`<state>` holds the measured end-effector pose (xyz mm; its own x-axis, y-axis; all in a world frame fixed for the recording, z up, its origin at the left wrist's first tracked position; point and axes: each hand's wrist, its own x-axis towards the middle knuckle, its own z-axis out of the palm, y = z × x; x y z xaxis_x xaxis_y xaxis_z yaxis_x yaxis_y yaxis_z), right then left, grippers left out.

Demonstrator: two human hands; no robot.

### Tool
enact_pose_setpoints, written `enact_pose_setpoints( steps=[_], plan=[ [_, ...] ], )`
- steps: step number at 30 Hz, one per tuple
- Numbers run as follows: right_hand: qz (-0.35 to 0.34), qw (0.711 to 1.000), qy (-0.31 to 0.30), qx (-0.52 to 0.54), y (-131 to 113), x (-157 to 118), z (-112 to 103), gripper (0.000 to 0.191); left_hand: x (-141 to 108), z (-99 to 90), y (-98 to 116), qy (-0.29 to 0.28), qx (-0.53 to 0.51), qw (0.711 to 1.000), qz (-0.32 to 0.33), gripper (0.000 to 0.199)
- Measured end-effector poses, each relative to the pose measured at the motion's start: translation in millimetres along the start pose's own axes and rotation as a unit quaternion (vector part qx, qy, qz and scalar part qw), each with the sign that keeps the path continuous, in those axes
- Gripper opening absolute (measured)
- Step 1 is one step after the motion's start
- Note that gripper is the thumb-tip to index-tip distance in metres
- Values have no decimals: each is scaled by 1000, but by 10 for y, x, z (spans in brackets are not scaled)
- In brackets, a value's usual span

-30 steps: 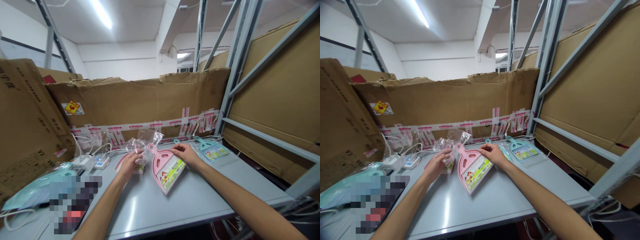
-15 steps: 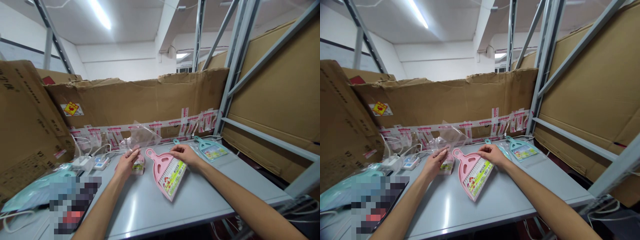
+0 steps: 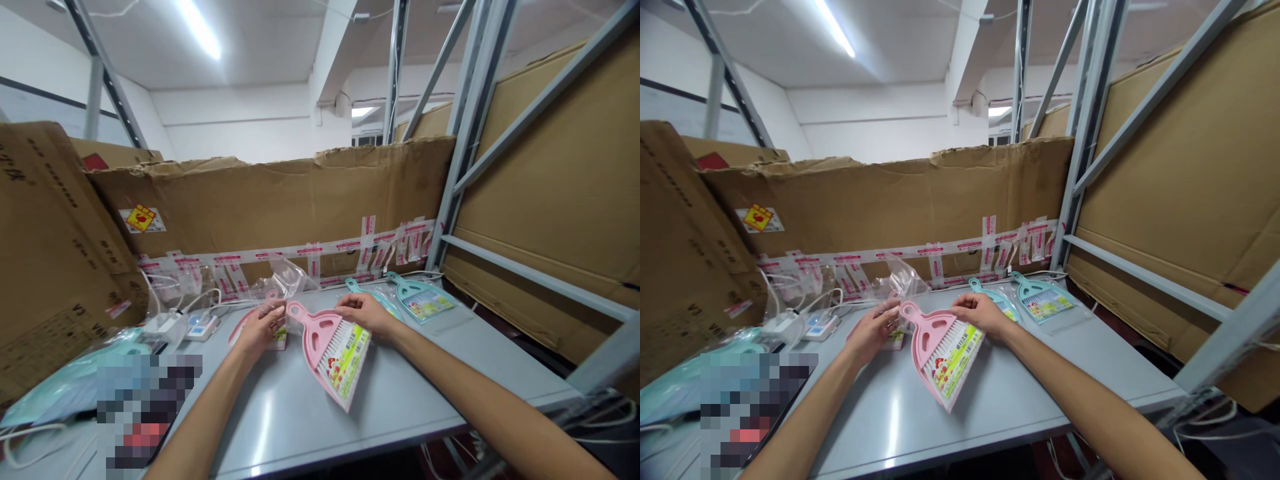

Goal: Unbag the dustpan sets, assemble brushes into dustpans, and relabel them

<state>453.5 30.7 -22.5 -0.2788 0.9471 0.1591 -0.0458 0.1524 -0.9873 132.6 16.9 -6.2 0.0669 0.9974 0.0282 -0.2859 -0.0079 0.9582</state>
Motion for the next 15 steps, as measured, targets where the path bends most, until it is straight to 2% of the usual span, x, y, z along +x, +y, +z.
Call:
enact_pose_setpoints(
  steps=[3, 9, 12, 15],
  plan=[
    [8, 1000, 2, 9, -11, -2, -1, 52, -21, 0, 34, -8, -27, 999, -17, 42],
    [41, 997, -66, -15, -16, -52, 60, 47, 32, -29, -29, -15, -55, 998, 8, 36],
    [44, 997, -64, -10, 4, -55, 108, 47, 44, -23, -48, -36, -65, 997, 32, 47],
    [39, 998, -54, -5, 26, -47, 129, 47, 15, -16, -55, -63, -60, 996, 31, 72]
  ],
)
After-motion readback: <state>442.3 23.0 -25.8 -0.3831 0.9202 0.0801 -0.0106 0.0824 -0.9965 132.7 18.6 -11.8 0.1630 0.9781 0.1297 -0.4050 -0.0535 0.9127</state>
